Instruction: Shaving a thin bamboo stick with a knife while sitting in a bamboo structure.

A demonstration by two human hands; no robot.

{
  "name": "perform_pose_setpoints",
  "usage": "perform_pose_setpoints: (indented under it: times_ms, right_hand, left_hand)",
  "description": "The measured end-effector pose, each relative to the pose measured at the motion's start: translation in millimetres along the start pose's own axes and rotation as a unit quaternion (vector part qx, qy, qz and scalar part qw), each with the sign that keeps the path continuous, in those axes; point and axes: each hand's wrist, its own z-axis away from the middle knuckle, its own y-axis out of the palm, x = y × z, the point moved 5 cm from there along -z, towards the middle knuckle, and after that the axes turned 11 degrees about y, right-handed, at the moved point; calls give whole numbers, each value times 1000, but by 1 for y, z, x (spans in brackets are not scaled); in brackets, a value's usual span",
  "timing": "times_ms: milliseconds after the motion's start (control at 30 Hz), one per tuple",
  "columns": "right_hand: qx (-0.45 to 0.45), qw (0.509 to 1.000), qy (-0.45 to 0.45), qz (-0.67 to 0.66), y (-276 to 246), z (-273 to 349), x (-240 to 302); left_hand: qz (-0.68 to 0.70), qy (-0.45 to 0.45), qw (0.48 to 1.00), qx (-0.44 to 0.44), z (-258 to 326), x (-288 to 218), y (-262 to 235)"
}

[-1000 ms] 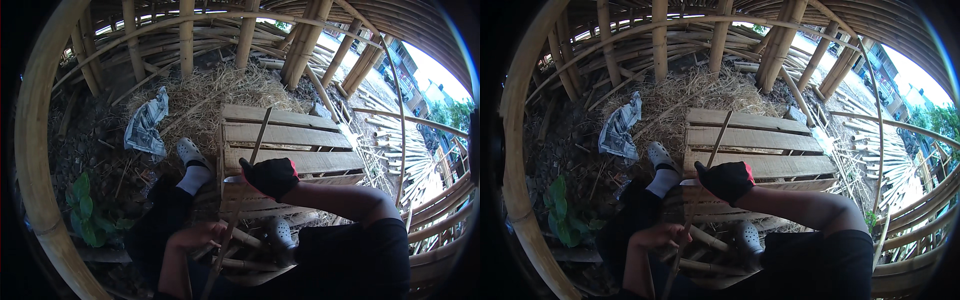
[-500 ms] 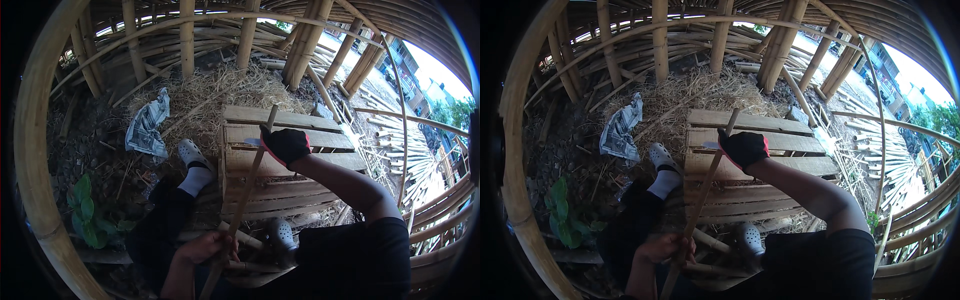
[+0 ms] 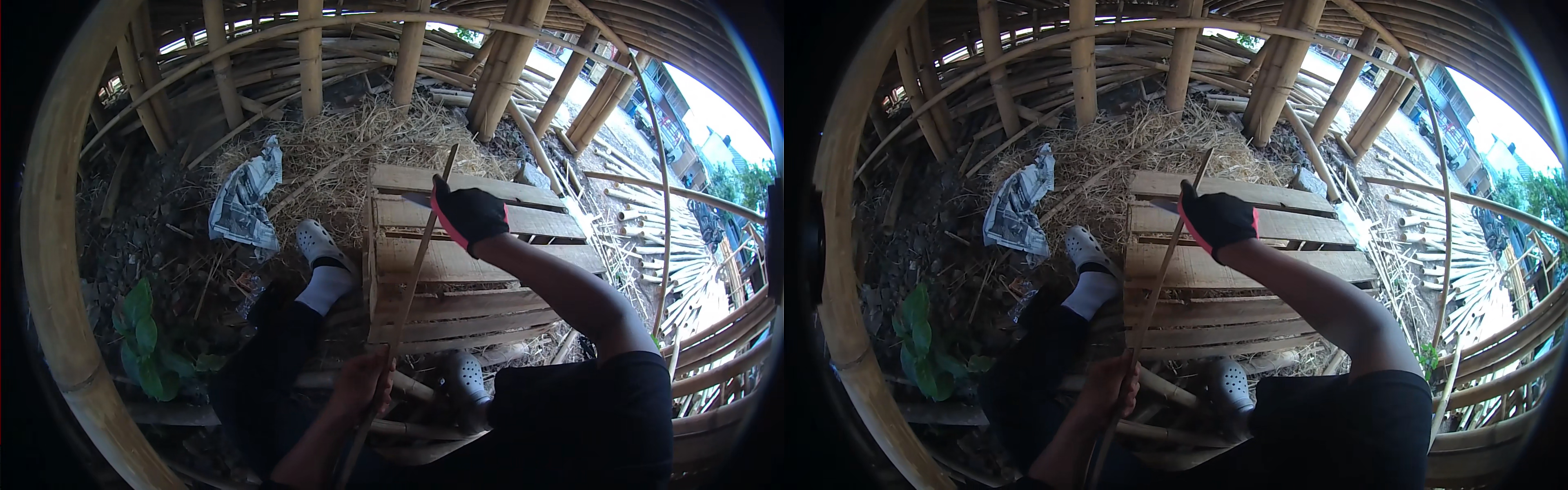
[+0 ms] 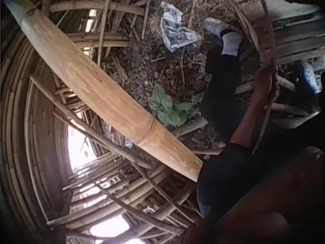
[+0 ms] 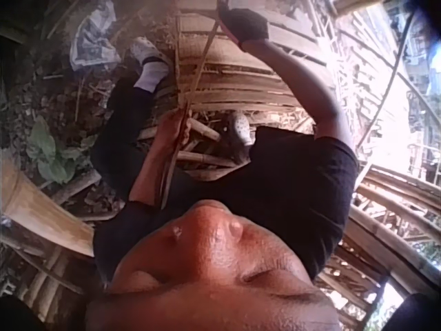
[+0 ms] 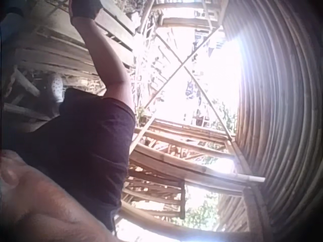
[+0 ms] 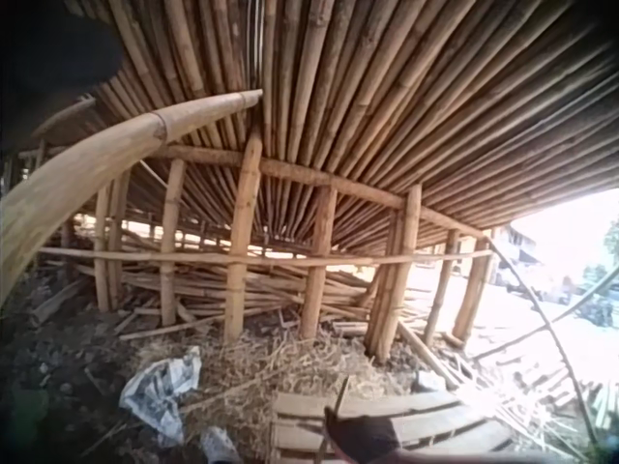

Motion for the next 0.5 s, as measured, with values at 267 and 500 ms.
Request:
perform_pose_setpoints:
  times_ms: [267, 500]
  right_hand:
    - [-26, 999, -13, 42, -15, 7, -10]
    - [-76, 994, -44, 68, 3, 8, -27]
  left_hand:
    - [59, -24, 997, 47, -7, -2, 13]
    - [85, -16, 993, 85, -21, -1, 25]
